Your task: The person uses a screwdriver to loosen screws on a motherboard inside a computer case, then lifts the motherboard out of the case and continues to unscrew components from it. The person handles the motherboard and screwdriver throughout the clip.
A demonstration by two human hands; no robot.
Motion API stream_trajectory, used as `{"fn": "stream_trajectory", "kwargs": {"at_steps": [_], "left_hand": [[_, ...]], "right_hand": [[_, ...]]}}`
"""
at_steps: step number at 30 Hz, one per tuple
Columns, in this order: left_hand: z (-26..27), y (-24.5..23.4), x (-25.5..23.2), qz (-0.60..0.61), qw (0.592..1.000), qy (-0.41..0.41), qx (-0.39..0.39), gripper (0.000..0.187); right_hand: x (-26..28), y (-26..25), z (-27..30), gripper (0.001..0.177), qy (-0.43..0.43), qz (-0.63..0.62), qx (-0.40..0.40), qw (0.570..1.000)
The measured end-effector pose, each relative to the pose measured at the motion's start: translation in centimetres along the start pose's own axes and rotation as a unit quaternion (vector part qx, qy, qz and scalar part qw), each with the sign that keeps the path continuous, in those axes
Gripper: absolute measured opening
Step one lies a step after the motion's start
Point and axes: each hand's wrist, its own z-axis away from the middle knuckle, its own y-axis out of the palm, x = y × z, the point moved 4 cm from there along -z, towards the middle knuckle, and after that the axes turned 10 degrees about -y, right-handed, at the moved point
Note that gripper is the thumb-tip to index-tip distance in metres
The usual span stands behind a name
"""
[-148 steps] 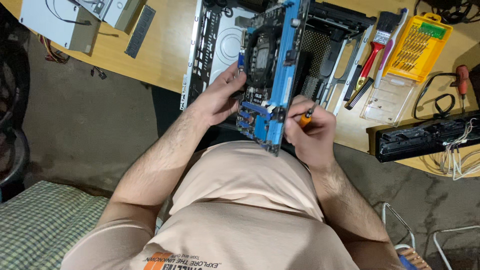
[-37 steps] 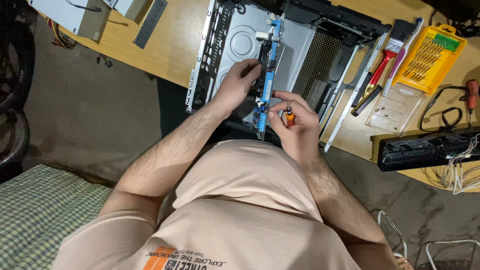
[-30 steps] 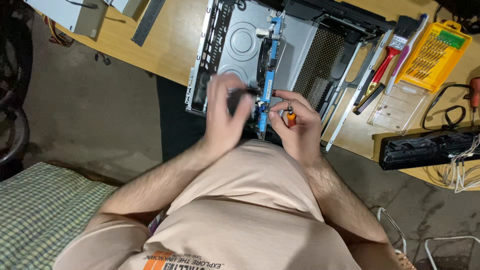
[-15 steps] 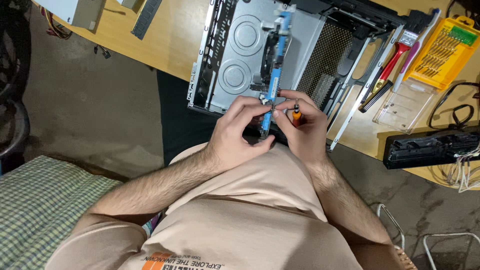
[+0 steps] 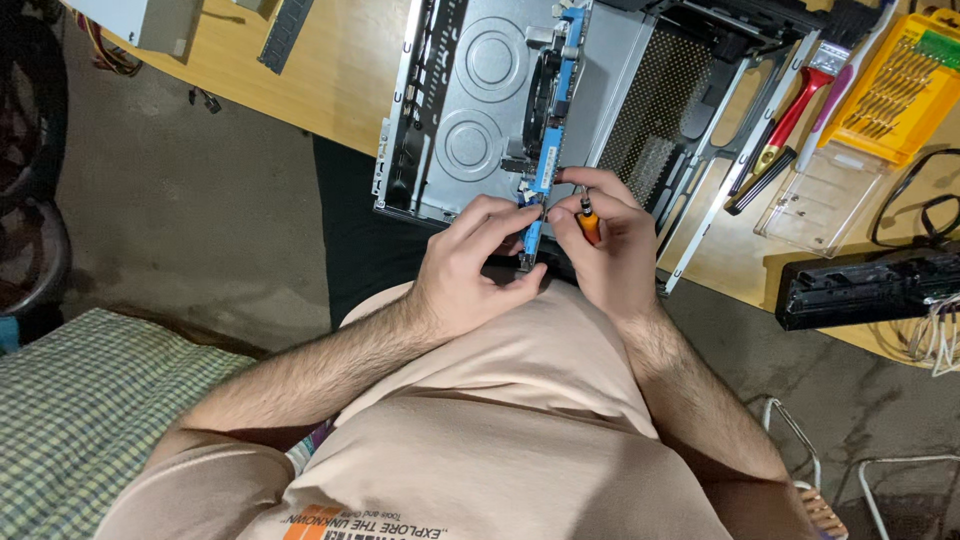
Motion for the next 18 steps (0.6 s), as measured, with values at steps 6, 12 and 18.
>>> {"fn": "stream_trajectory", "kwargs": {"at_steps": [6,12,18], "left_hand": [[-0.3,0.0,-0.4,-0.017,1.0,0.023,0.001,0.052],[-0.4,-0.1,-0.4,-0.021,0.999,0.028,-0.002,0.051],[-0.3,0.0,-0.3,-0.011,1.0,0.024,-0.004,0.053]], "right_hand": [[1.4,-0.3,-0.7,0.008,0.028,0.003,0.002,1.0],[1.4,-0.4,-1.0,0.009,0.023,-0.011,-0.003,1.0],[2.0,-0.9,-0.5,0.008,0.018,-0.053,-0.007,0.998]]}}
